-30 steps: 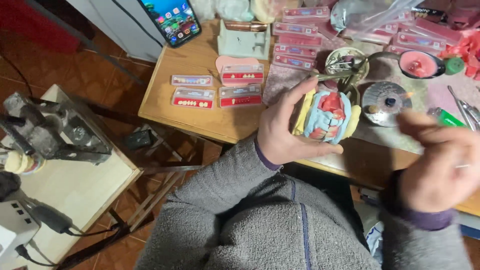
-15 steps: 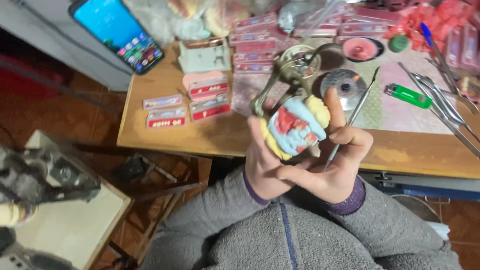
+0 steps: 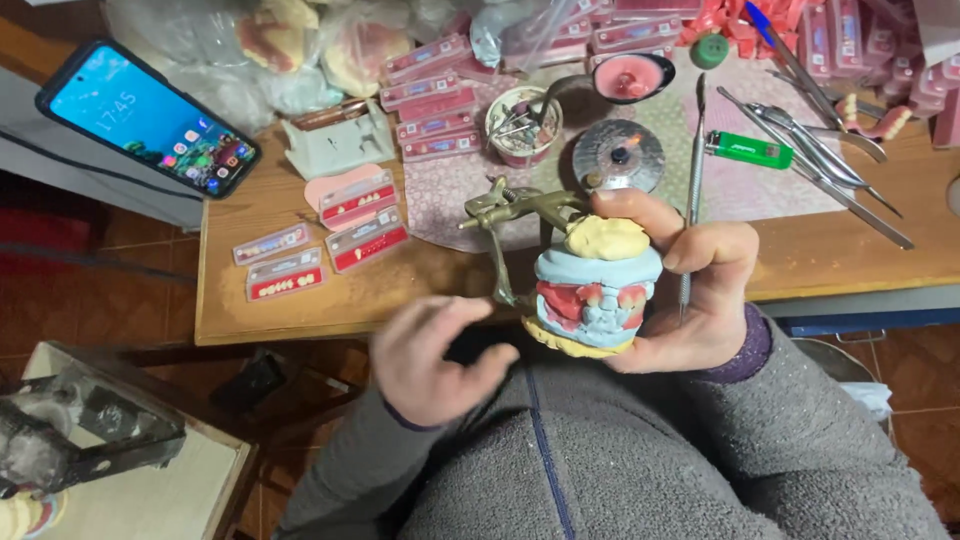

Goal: The person handles a dental mold and selects artificial teeth from plastic containers. They use a rotary tool to grind a small tooth and then use a metal instrument to scrape and adjust the mold. The person places the prepared tooth into the mold and continues to refine the fit with the tool.

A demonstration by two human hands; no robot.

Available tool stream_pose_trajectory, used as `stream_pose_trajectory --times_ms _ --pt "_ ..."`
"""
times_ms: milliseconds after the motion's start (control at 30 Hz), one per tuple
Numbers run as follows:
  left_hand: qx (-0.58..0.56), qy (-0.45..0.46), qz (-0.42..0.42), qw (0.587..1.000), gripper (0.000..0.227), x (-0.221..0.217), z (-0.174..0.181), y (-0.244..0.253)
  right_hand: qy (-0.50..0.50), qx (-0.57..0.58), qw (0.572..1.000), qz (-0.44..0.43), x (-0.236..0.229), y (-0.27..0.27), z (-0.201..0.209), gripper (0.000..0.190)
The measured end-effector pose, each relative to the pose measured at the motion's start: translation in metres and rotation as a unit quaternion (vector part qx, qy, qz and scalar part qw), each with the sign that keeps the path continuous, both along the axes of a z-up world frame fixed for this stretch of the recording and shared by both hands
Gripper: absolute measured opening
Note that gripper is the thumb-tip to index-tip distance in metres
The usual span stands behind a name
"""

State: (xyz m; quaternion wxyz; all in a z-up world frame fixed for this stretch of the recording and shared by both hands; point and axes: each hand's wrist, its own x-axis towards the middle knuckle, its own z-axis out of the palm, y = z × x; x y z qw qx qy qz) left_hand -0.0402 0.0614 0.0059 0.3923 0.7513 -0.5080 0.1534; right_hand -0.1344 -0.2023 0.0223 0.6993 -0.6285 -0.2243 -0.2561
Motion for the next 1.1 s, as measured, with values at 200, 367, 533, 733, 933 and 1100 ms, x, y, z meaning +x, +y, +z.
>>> stream_pose_trajectory --times_ms 200,367,533,733,933,1100 --pt "-0.008 -0.056 0.035 0.998 0.051 0.021 0.065 -0.007 -0.005 -0.132 0.989 -0.069 -0.003 0.002 0.015 0.080" --pt "0.067 -0.022 -0.066 0.995 0.063 0.053 0.117 -0.026 0.003 -0.170 0.984 -0.050 -0.003 -0.003 0.018 0.079" --pt "0.215 0.096 -0.230 0.944 0.082 0.082 0.126 -0.051 -0.029 -0.255 0.966 -0.035 0.008 -0.003 0.020 0.081" --pt "0.184 -0.087 -0.199 0.959 0.072 0.081 0.105 -0.068 -0.049 -0.281 0.958 -0.024 0.020 -0.013 0.016 0.078" --pt "0.179 -0.066 -0.204 0.960 0.078 0.081 0.101 -0.069 -0.087 -0.301 0.948 -0.056 0.021 -0.010 0.021 0.078" --pt "0.137 -0.043 -0.279 0.950 0.068 0.082 0.093 -0.068 -0.131 -0.241 0.958 -0.088 0.015 0.008 0.016 0.077"
